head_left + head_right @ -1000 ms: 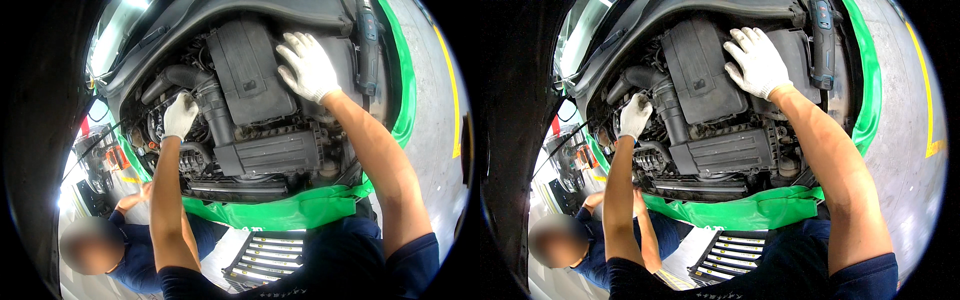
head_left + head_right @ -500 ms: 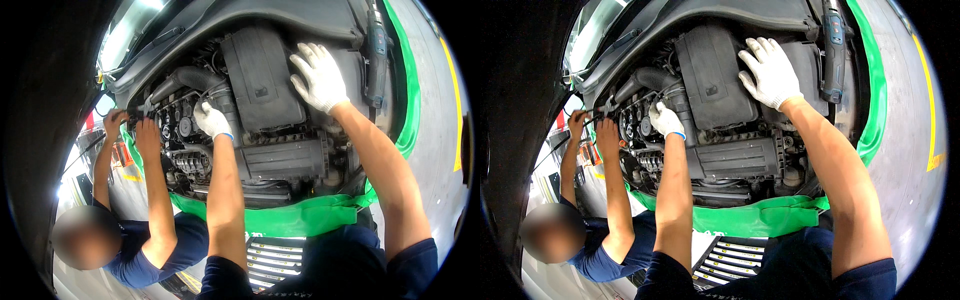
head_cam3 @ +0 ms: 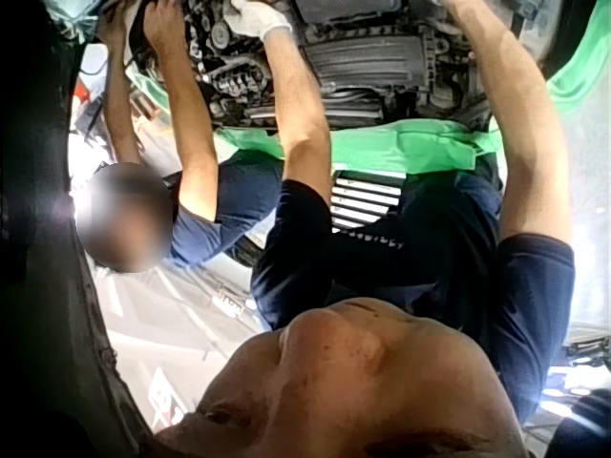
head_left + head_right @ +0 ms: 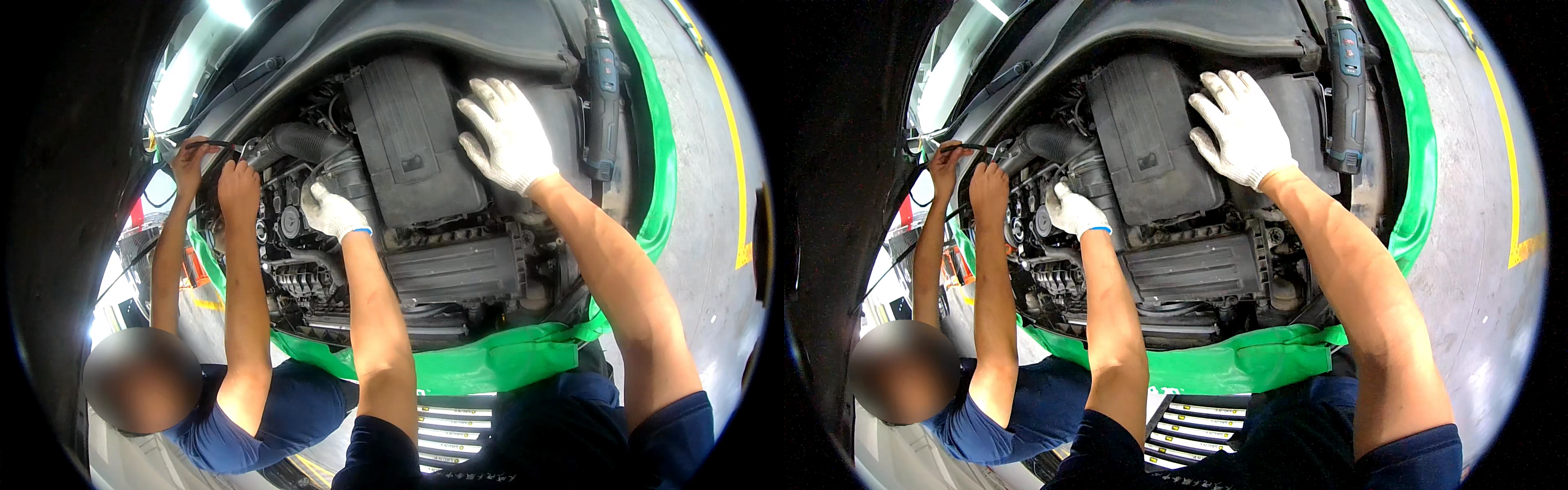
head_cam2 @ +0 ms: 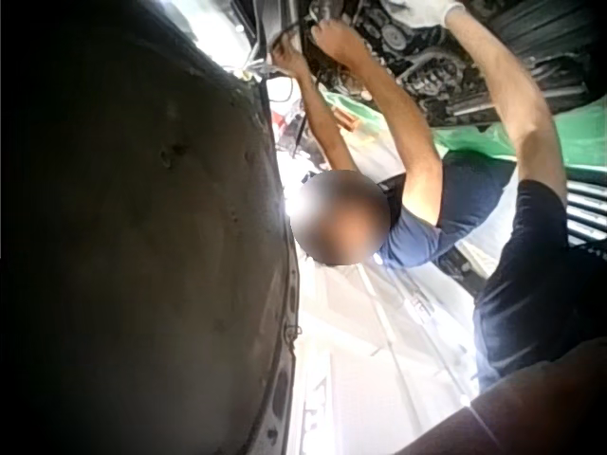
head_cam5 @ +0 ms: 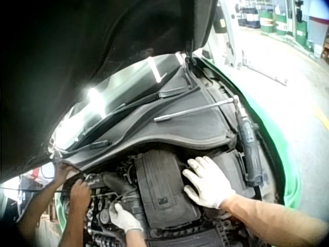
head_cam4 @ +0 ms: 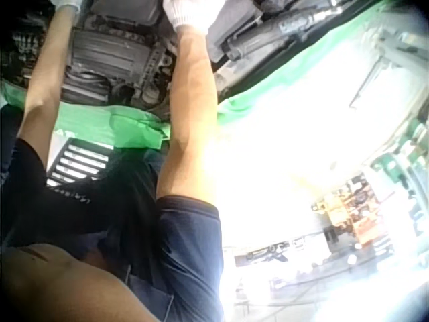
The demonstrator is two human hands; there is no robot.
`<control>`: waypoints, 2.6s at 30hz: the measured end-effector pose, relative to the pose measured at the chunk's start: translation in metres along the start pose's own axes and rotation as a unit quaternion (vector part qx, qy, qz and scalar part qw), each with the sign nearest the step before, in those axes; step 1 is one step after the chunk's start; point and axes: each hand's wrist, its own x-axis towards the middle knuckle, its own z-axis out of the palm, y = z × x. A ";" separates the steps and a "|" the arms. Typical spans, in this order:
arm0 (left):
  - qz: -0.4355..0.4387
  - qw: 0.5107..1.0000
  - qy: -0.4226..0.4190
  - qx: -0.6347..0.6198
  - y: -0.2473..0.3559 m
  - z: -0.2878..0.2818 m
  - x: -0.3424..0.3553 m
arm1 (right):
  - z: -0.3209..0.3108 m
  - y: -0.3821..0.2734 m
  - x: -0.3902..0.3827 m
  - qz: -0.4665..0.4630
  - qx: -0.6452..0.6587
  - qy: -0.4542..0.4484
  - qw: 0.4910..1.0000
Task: The person removes the engine cover and air intake components from a car's engine bay using an impact wrench and hand tools. They place the removed parts on a nearby tool cart while another person assists by holding the vehicle's protective cover.
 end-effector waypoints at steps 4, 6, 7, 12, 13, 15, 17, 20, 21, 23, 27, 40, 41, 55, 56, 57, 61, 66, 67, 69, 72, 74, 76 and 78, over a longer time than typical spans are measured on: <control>0.114 0.978 -0.002 0.173 0.013 0.003 -0.016 | 0.000 0.004 -0.001 0.005 -0.005 0.009 1.000; 0.031 0.999 0.023 0.028 0.012 0.007 -0.009 | -0.002 0.001 0.000 0.003 -0.001 0.003 1.000; -0.011 0.998 0.035 -0.046 0.013 0.009 0.000 | -0.003 0.000 0.000 0.002 0.000 0.000 1.000; 0.027 0.989 -0.082 -0.123 0.028 0.015 0.020 | 0.000 0.001 -0.001 0.003 0.002 0.007 1.000; 0.082 0.988 -0.097 -0.084 0.031 0.018 0.019 | 0.000 0.001 -0.001 0.005 0.003 0.007 1.000; 0.140 0.981 -0.134 0.003 0.059 0.027 0.008 | 0.000 0.003 0.000 0.005 0.005 0.008 1.000; 0.097 0.969 -0.229 -0.011 0.067 0.034 0.021 | -0.003 0.002 0.001 0.002 0.014 0.007 1.000; -0.073 0.952 -0.288 -0.076 0.089 0.043 0.031 | -0.002 0.001 0.000 0.001 0.010 0.010 1.000; -0.128 0.944 -0.289 -0.089 0.097 0.044 0.033 | -0.001 0.001 0.000 0.002 0.007 0.009 1.000; -0.156 0.926 -0.319 -0.125 0.082 0.041 0.057 | 0.001 -0.002 0.000 -0.002 0.009 0.011 1.000; 0.073 0.904 -0.421 0.033 0.078 0.044 0.054 | 0.001 0.000 0.000 0.001 0.003 0.006 1.000; 0.370 0.399 -0.419 0.727 0.079 0.106 0.063 | 0.000 0.001 0.000 0.001 0.003 -0.004 1.000; 0.343 0.399 -0.434 0.731 0.079 0.114 0.062 | 0.000 0.001 0.001 0.000 0.004 -0.004 1.000; 0.312 0.522 -0.433 0.665 0.046 0.135 0.096 | -0.004 -0.005 0.004 0.004 -0.005 -0.018 1.000; 0.292 0.588 -0.428 0.620 0.058 0.133 0.092 | -0.004 -0.004 0.004 0.004 -0.006 -0.017 1.000; 0.258 0.615 -0.438 0.603 0.057 0.139 0.094 | -0.004 -0.003 0.004 0.005 -0.007 -0.016 1.000; 0.135 0.675 -0.508 0.517 0.061 0.151 0.113 | -0.005 -0.005 0.005 0.002 -0.010 -0.020 1.000; 0.066 0.785 -0.527 0.320 0.057 0.134 0.124 | -0.005 -0.009 0.006 0.001 -0.011 -0.022 1.000; -0.067 0.831 -0.528 0.164 0.055 0.121 0.128 | -0.005 -0.012 0.006 -0.005 -0.002 -0.025 1.000; -0.149 0.818 -0.540 0.135 0.094 0.125 0.106 | -0.008 -0.001 0.004 0.011 -0.009 -0.023 1.000; -0.111 0.858 -0.500 0.039 0.101 0.098 0.089 | -0.005 -0.001 0.003 0.005 0.000 -0.019 1.000; -0.099 0.855 -0.504 0.069 0.097 0.081 0.075 | -0.005 -0.003 0.002 0.002 0.007 -0.015 1.000; -0.231 0.776 -0.583 0.063 0.101 0.069 0.073 | -0.005 -0.004 0.002 0.006 0.009 -0.011 1.000; -0.259 0.773 -0.578 0.033 0.109 0.062 0.064 | -0.007 -0.002 0.004 0.004 0.011 -0.008 1.000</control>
